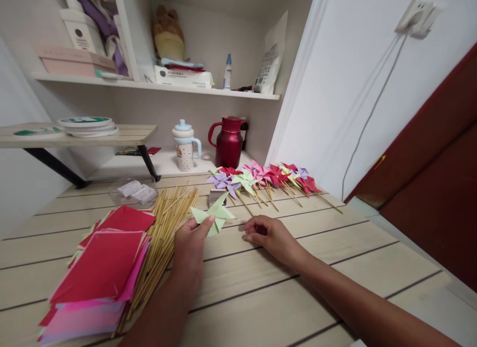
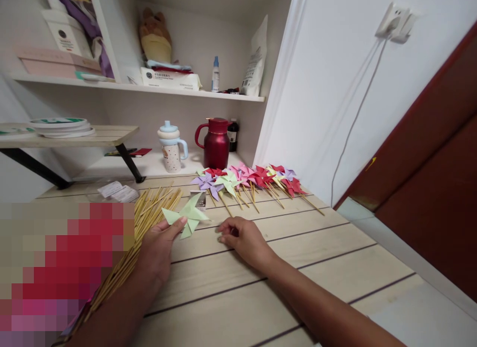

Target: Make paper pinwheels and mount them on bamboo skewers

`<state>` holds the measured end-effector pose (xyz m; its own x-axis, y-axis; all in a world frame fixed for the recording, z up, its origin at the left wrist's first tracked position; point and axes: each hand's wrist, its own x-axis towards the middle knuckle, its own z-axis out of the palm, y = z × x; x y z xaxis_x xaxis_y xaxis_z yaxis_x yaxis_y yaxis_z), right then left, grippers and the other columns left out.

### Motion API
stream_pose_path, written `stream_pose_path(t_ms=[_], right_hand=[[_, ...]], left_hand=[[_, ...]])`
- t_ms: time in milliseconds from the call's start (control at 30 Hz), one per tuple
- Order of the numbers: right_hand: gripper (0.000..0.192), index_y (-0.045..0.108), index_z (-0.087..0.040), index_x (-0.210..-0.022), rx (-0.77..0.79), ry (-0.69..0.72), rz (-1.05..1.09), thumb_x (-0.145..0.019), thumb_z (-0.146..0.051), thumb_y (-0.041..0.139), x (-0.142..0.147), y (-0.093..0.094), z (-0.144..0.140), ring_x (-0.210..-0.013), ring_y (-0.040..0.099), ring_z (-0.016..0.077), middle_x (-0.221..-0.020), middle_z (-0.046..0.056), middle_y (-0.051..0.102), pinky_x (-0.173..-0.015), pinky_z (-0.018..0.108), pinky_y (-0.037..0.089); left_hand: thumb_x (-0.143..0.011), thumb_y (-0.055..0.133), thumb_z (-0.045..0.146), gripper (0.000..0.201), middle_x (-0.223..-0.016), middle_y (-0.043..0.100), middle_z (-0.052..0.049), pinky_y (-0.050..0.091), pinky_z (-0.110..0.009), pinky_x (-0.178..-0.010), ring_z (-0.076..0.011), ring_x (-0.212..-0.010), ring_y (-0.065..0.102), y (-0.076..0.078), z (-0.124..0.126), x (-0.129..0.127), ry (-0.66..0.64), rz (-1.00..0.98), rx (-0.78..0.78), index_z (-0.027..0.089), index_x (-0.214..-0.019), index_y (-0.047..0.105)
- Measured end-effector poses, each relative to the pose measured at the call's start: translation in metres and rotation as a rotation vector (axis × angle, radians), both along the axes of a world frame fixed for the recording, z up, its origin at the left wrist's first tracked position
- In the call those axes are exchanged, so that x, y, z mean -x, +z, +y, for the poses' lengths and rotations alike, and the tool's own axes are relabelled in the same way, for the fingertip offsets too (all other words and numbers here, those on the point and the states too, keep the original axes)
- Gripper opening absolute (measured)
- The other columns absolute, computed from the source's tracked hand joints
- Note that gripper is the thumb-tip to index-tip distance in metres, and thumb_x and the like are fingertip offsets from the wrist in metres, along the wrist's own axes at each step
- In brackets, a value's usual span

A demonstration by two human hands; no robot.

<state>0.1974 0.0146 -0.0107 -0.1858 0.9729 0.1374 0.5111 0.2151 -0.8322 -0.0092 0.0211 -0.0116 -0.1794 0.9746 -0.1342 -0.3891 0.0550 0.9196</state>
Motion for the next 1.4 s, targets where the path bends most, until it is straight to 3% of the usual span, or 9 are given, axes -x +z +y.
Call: stream_pose_path(t_ms=[167, 367, 567, 767, 1133, 1400], right_hand=[[0.013, 0.071, -0.020, -0.075, 0.012, 0.023, -0.151, -0.078, -0.019, 0.058, 0.005, 0.004, 0.006, -0.078, 0.062, 0.0186, -0.082, 0.004, 0.072, -0.072, 0.027, 0.044], [0.017, 0.070, -0.018, -0.073, 0.136, 0.082, -0.283, -0.075, -0.012, 0.055, 0.007, 0.010, 0.023, -0.065, 0.056, 0.0152, -0.070, 0.002, 0.068, -0.062, 0.025, 0.040], [0.006, 0.071, -0.017, -0.066, 0.429, 0.337, -0.446, -0.065, -0.013, 0.068, 0.005, 0.034, 0.048, -0.058, 0.056, 0.0129, -0.056, -0.003, 0.062, -0.055, 0.022, 0.039], [0.008, 0.068, -0.017, -0.060, 0.488, 0.387, -0.548, -0.060, -0.011, 0.073, 0.014, 0.046, 0.054, -0.055, 0.054, 0.0125, -0.051, -0.004, 0.058, -0.055, 0.023, 0.037], [0.018, 0.061, -0.018, -0.061, 0.513, 0.356, -0.396, -0.058, -0.020, 0.079, 0.008, 0.035, 0.054, -0.054, 0.054, 0.0110, -0.054, -0.006, 0.057, -0.054, 0.022, 0.041], [0.020, 0.062, -0.018, -0.059, 0.467, 0.319, -0.317, -0.053, -0.021, 0.081, 0.005, 0.022, 0.059, -0.051, 0.050, 0.0104, -0.051, -0.006, 0.057, -0.051, 0.022, 0.037]], left_hand=[[-0.060, 0.083, 0.038, 0.045, -0.080, 0.077, -0.009, 0.052, -0.035, -0.075, -0.0232, -0.075, 0.070, -0.001, 0.000, 0.000, -0.015, 0.001, -0.004, 0.010, -0.094, 0.075], [-0.058, 0.084, 0.038, 0.043, -0.076, 0.076, -0.007, 0.052, -0.033, -0.071, -0.0227, -0.072, 0.070, 0.000, 0.000, 0.001, -0.005, 0.024, 0.018, 0.012, -0.092, 0.076], [-0.058, 0.084, 0.033, 0.040, -0.074, 0.076, -0.007, 0.052, -0.030, -0.068, -0.0215, -0.071, 0.070, -0.002, 0.004, 0.003, 0.004, 0.008, 0.042, 0.011, -0.090, 0.076], [-0.063, 0.081, 0.025, 0.029, -0.081, 0.077, -0.007, 0.053, -0.026, -0.066, -0.0173, -0.071, 0.070, -0.004, 0.007, 0.005, 0.037, -0.007, 0.057, 0.013, -0.089, 0.076], [-0.065, 0.080, 0.021, 0.023, -0.081, 0.077, -0.006, 0.053, -0.023, -0.065, -0.0146, -0.070, 0.070, 0.001, 0.006, 0.005, 0.045, 0.005, 0.050, 0.013, -0.086, 0.076], [-0.064, 0.082, 0.023, 0.028, -0.086, 0.077, -0.007, 0.052, -0.023, -0.067, -0.0146, -0.071, 0.069, -0.002, 0.008, 0.007, 0.029, 0.018, 0.027, 0.012, -0.088, 0.076]])
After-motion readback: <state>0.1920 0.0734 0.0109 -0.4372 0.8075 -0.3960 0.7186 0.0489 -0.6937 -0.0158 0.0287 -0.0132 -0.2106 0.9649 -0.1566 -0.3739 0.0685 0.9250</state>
